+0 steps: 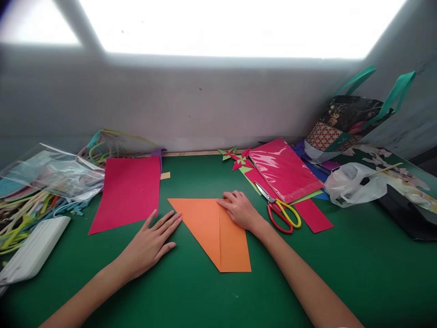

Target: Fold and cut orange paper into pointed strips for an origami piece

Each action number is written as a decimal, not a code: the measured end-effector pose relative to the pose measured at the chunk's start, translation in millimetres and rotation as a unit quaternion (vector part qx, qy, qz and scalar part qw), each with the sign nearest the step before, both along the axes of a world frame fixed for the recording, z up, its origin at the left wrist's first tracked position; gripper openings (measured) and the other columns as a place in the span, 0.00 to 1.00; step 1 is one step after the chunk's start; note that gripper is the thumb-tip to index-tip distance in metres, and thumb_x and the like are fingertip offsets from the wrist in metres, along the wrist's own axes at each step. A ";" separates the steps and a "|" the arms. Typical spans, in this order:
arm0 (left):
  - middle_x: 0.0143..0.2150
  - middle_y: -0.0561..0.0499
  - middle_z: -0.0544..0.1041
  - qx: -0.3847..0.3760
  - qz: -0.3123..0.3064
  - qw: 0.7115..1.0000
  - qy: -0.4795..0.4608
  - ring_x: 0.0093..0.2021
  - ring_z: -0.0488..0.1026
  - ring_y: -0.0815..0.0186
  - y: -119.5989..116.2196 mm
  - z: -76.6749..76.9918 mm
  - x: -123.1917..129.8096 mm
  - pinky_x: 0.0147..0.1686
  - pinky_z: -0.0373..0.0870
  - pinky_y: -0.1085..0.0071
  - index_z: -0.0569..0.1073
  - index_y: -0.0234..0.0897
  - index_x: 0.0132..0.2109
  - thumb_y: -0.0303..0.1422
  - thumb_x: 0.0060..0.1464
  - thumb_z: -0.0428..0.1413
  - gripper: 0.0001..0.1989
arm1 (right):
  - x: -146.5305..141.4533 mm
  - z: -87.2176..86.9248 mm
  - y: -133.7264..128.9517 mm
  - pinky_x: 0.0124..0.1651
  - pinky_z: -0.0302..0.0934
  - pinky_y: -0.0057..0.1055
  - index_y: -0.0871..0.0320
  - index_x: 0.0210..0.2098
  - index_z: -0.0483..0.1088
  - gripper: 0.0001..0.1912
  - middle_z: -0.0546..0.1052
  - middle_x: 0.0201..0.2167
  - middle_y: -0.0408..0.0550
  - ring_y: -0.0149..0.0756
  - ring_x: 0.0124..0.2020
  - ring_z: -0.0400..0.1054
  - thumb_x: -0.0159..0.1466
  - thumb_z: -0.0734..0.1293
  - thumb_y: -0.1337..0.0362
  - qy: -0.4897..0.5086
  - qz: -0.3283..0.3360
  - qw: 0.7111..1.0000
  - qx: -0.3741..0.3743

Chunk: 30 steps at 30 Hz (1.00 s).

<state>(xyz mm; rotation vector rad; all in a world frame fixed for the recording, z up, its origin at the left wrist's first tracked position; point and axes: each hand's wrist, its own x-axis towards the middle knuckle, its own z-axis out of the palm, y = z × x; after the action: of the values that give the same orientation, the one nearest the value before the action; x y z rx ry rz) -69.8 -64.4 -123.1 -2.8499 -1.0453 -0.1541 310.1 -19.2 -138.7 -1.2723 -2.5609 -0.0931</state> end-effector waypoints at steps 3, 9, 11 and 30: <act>0.75 0.49 0.64 0.003 0.008 1.000 -0.007 0.76 0.58 0.53 2.9 8.9 -4.7 0.77 0.29 0.46 0.55 0.47 0.77 0.48 0.75 0.44 0.30 | -0.7 0.0 0.2 0.50 0.61 0.44 0.50 0.65 0.72 0.26 0.74 0.58 0.55 0.47 0.48 0.66 0.72 0.61 0.73 0.008 0.000 1.000 0.000; 0.67 0.47 0.75 0.007 0.036 0.999 -0.040 0.70 0.68 0.55 5.0 22.0 12.2 0.77 0.28 0.46 0.64 0.45 0.74 0.45 0.76 0.44 0.26 | -1.1 -0.2 -0.6 0.50 0.61 0.43 0.49 0.65 0.72 0.26 0.75 0.58 0.54 0.47 0.48 0.66 0.71 0.61 0.73 0.009 0.002 1.000 0.010; 0.66 0.46 0.76 0.011 0.030 0.999 -0.034 0.69 0.69 0.54 4.6 20.3 15.7 0.77 0.29 0.44 0.64 0.45 0.74 0.46 0.75 0.45 0.26 | -1.0 -0.3 -0.6 0.50 0.61 0.43 0.49 0.65 0.72 0.26 0.74 0.58 0.54 0.47 0.48 0.65 0.71 0.61 0.73 0.008 0.001 1.000 0.011; 0.59 0.42 0.80 0.036 0.086 0.995 -0.033 0.58 0.76 0.52 2.5 17.6 30.5 0.74 0.44 0.43 0.77 0.37 0.60 0.39 0.75 0.45 0.20 | -1.2 0.1 -0.7 0.50 0.61 0.43 0.51 0.65 0.72 0.25 0.74 0.59 0.55 0.48 0.49 0.65 0.72 0.61 0.73 -0.003 0.000 1.000 0.006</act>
<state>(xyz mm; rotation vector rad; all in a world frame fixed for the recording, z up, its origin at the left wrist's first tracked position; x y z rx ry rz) -39.2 -61.9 -105.5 -2.6923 -1.2663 -0.2678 308.9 -20.0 -138.6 -1.2694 -2.5612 -0.1110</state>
